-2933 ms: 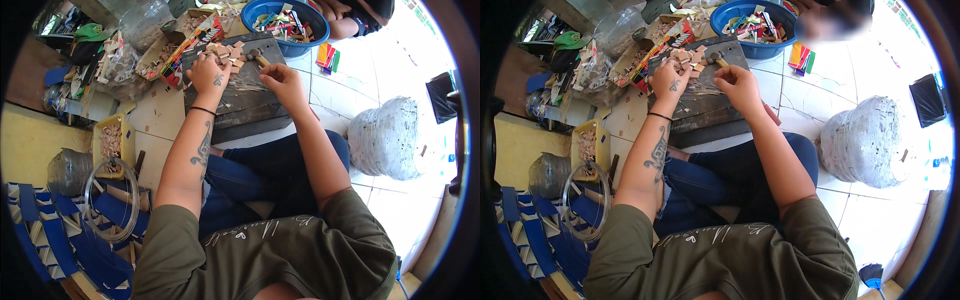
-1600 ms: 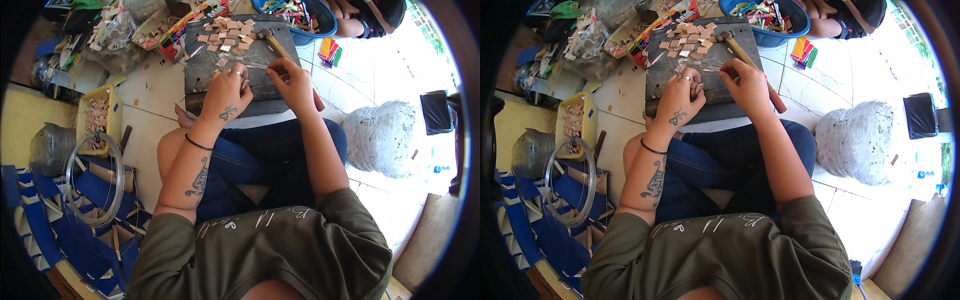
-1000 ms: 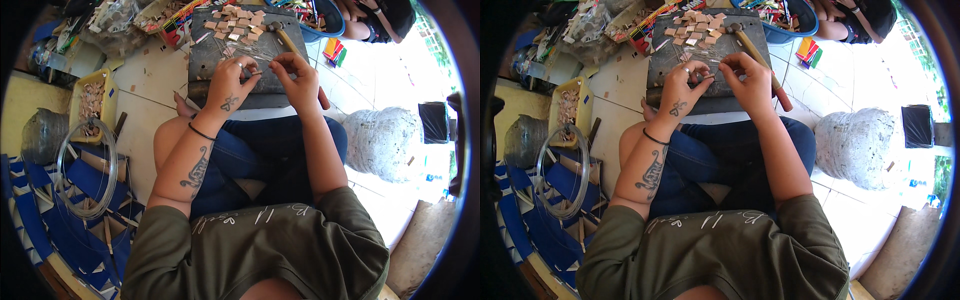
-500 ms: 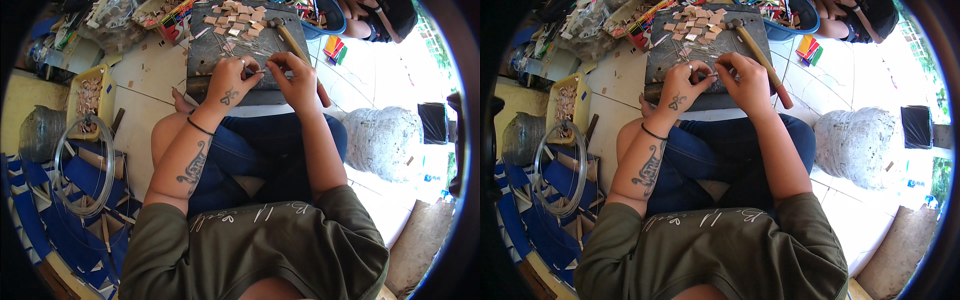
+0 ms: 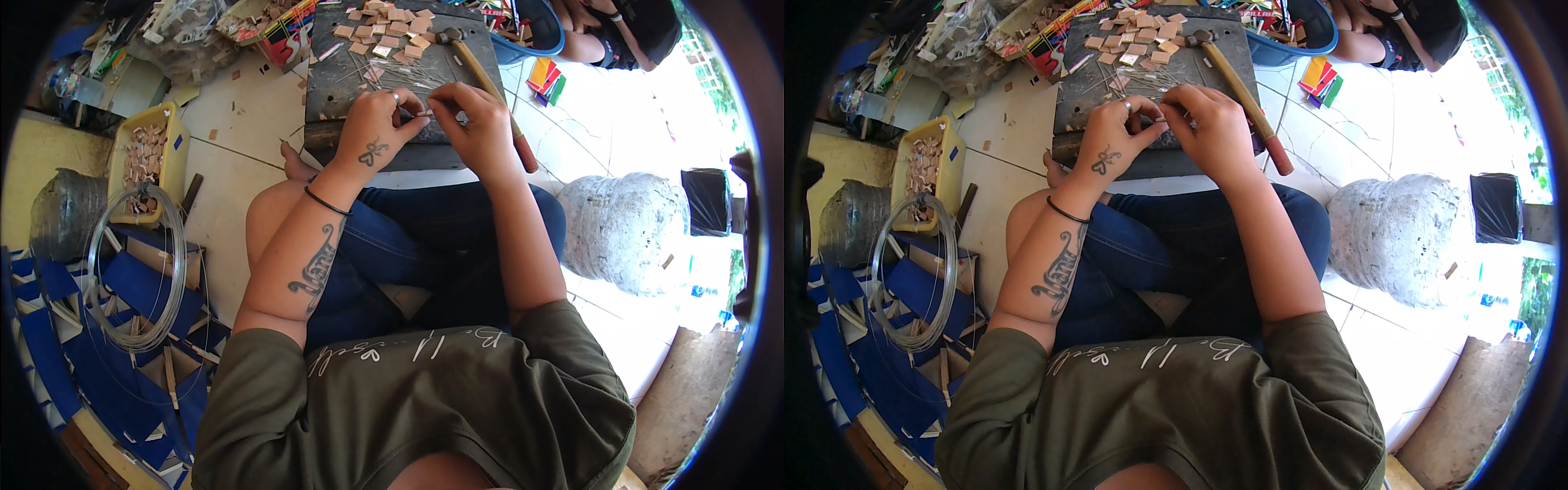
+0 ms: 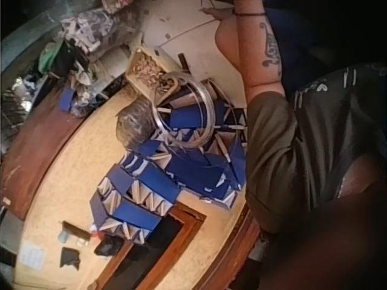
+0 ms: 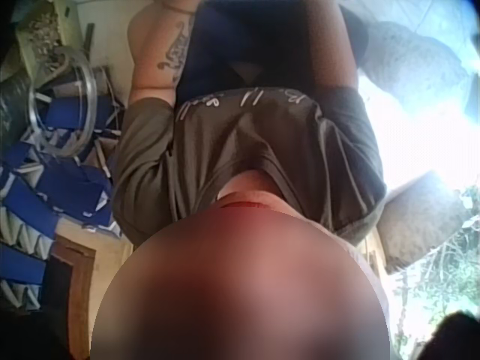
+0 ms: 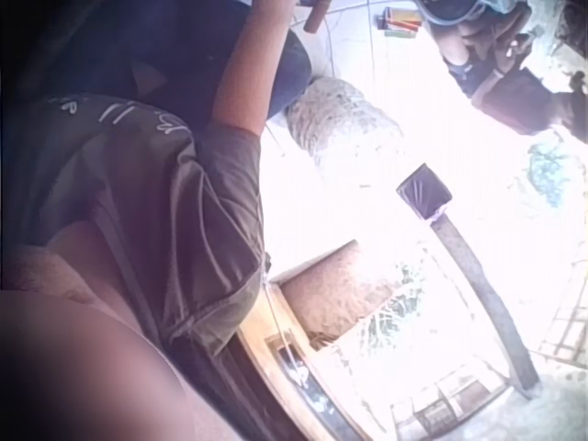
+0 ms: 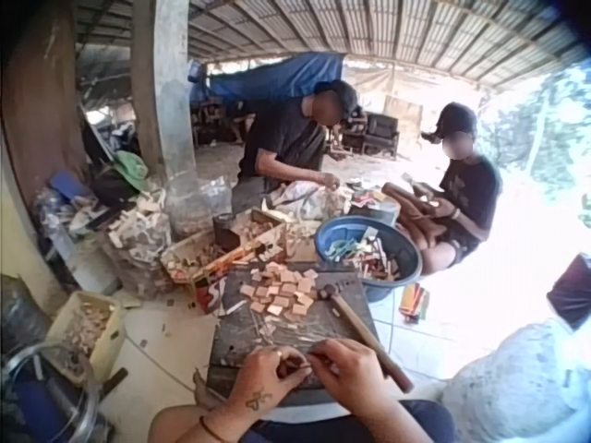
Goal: The person sits on the floor and repeatedly picks up small wooden blocks and thin metal wires. They place a wire on a block and use a hammer to tap it into place, then set the assembled unit aside. The process is repeated continuously with new blocks and wires.
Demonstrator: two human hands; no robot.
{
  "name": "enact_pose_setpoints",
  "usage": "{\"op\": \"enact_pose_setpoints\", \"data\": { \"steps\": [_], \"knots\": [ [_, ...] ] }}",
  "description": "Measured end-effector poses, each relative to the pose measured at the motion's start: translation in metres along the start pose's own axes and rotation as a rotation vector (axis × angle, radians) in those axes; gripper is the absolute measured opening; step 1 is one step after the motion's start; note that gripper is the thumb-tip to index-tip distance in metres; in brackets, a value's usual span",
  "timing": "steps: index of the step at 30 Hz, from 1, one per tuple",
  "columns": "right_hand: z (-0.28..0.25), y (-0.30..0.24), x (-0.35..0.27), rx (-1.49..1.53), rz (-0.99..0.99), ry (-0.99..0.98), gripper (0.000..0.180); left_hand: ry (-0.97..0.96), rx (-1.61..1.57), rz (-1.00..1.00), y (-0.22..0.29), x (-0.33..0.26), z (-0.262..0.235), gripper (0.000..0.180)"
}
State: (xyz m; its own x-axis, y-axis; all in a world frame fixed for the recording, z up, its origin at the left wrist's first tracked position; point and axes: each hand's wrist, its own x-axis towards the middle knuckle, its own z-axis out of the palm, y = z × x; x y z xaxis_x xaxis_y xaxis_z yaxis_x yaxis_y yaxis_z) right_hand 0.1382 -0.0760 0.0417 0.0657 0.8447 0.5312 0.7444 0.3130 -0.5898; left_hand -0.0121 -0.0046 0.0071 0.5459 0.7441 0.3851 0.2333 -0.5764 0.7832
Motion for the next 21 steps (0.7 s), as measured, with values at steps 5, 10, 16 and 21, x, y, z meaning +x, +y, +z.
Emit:
{"op": "enact_pose_setpoints", "data": {
  "steps": [5,10,16,21],
  "knots": [
    [-0.001,0.001,0.001,-0.016,0.033,-0.043,0.009,0.037,-0.055,0.064,0.002,0.001,0.004,0.013],
    [-0.009,0.01,0.0,0.032,0.046,-0.123,0.014,0.059,-0.104,0.091,0.001,0.002,0.009,0.008],
    [-0.04,0.03,-0.031,-0.759,0.389,-0.162,0.03,0.066,-0.134,0.09,-0.001,0.001,0.011,0.007],
    [-0.048,0.032,-0.042,-0.547,0.36,-0.132,0.031,0.056,-0.159,0.101,-0.004,0.002,0.012,0.008]
  ]
}}
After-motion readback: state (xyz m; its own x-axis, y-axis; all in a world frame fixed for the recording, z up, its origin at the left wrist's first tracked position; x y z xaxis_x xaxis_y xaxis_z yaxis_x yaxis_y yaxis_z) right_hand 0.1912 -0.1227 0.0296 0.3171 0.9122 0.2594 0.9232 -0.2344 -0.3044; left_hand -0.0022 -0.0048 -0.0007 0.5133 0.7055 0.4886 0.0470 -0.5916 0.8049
